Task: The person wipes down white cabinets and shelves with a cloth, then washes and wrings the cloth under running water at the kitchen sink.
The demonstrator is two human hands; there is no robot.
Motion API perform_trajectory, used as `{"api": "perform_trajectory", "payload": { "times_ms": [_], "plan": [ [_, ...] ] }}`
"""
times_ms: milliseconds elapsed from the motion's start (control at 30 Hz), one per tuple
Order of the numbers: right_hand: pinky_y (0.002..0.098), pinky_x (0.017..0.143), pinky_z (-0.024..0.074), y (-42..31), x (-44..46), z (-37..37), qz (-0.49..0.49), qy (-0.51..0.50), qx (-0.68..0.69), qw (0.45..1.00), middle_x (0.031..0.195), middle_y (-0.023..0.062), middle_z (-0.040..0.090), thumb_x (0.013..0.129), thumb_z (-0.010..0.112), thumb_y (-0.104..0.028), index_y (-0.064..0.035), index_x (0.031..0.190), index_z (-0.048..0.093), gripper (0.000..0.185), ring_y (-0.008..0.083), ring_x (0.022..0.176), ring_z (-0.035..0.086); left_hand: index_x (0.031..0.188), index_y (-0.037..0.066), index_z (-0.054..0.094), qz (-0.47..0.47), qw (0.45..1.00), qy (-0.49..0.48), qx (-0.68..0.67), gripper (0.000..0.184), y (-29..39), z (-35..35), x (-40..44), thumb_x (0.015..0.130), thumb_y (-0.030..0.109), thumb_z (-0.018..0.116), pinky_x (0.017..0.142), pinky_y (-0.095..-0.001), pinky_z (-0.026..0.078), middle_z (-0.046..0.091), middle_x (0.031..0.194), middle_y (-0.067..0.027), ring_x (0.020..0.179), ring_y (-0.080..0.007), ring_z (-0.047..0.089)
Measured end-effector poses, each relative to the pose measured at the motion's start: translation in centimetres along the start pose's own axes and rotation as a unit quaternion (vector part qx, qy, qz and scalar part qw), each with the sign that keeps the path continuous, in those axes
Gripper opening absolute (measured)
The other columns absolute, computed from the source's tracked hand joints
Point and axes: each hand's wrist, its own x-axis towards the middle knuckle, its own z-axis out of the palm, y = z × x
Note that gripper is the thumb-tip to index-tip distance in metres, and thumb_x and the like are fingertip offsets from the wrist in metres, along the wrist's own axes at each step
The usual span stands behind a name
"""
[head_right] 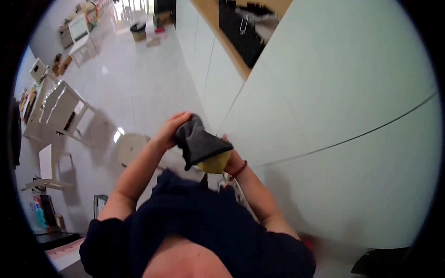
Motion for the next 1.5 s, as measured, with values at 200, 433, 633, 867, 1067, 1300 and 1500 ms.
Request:
{"api": "perform_trajectory", "payload": {
  "times_ms": [200, 433, 633, 867, 1067, 1300, 1500],
  "plan": [
    [0.0369, 0.094, 0.0476, -0.2, 2.5, -1.0, -0.045, 0.117, 0.015, 0.992, 0.117, 0.0106, 0.062, 0.095, 0.051, -0.025, -0.0021, 0.119, 0.055, 0.033, 0.0224, 0.105, 0.06, 0.112, 0.005, 0.06, -0.034, 0.996, -0.037, 0.079, 0.032, -1.5, -3.9, 6.9, 0.094, 0.031, 0.056, 0.078, -0.0264, 0.05, 0.063, 0.097, -0.0028, 0.087, -0.0106, 0.06],
    [0.0405, 0.099, 0.0422, -8.1, 13.2, -3.6, -0.252, 0.256, 0.051, 0.932, 0.118, 0.0117, 0.06, 0.093, 0.05, -0.019, -0.0024, 0.118, 0.055, 0.031, 0.0244, 0.111, 0.056, 0.124, 0.008, 0.053, -0.091, 0.985, 0.03, 0.145, 0.044, 1.3, -14.4, 15.7, 0.093, 0.038, 0.052, 0.089, -0.0355, 0.047, 0.055, 0.117, -0.0087, 0.106, -0.0201, 0.054],
    [0.0426, 0.095, 0.0445, -19.8, 24.4, -11.9, -0.303, 0.411, -0.016, 0.859, 0.113, 0.015, 0.06, 0.09, 0.046, -0.013, 0.0023, 0.116, 0.053, 0.031, 0.0288, 0.105, 0.057, 0.121, 0.007, 0.055, -0.174, 0.975, 0.112, 0.079, 0.04, 4.8, -25.3, 18.0, 0.091, 0.035, 0.055, 0.083, -0.0325, 0.048, 0.057, 0.112, -0.0073, 0.099, -0.0179, 0.056],
    [0.0444, 0.095, 0.0408, -29.8, 42.1, -8.6, -0.297, 0.402, -0.152, 0.853, 0.118, 0.0151, 0.056, 0.088, 0.054, -0.013, 0.001, 0.116, 0.052, 0.031, 0.0287, 0.109, 0.053, 0.12, 0.006, 0.055, -0.18, 0.968, 0.169, 0.047, 0.039, 9.3, -33.0, 19.5, 0.092, 0.033, 0.054, 0.083, -0.0336, 0.048, 0.058, 0.11, -0.0074, 0.097, -0.0185, 0.057],
    [0.0458, 0.1, 0.0378, -28.4, 40.3, -12.4, -0.359, 0.35, -0.156, 0.851, 0.124, 0.0172, 0.052, 0.095, 0.048, -0.018, 0.0044, 0.121, 0.048, 0.034, 0.0299, 0.115, 0.049, 0.119, 0.005, 0.055, -0.177, 0.968, 0.177, 0.019, 0.037, 11.2, -35.3, 21.1, 0.093, 0.03, 0.054, 0.083, -0.0336, 0.048, 0.06, 0.108, -0.007, 0.097, -0.0184, 0.058],
    [0.0381, 0.094, 0.0449, -19.4, 27.7, -13.9, -0.272, 0.593, -0.15, 0.743, 0.119, 0.0161, 0.057, 0.093, 0.052, -0.014, 0.0073, 0.117, 0.051, 0.032, 0.0266, 0.106, 0.057, 0.119, 0.005, 0.055, -0.149, 0.973, 0.175, 0.008, 0.036, 14.2, -37.3, 21.9, 0.093, 0.03, 0.053, 0.081, -0.0326, 0.049, 0.06, 0.107, -0.0059, 0.095, -0.0166, 0.058],
    [0.037, 0.083, 0.0486, -25.6, 37.3, -18.0, -0.222, 0.567, -0.233, 0.758, 0.107, 0.0175, 0.06, 0.086, 0.06, -0.02, 0.0113, 0.11, 0.054, 0.04, 0.0255, 0.094, 0.06, 0.119, 0.006, 0.055, -0.103, 0.966, 0.235, -0.03, 0.035, 18.1, -39.7, 21.4, 0.094, 0.029, 0.051, 0.081, -0.0319, 0.049, 0.059, 0.108, -0.0058, 0.094, -0.0164, 0.059]
  ]
}}
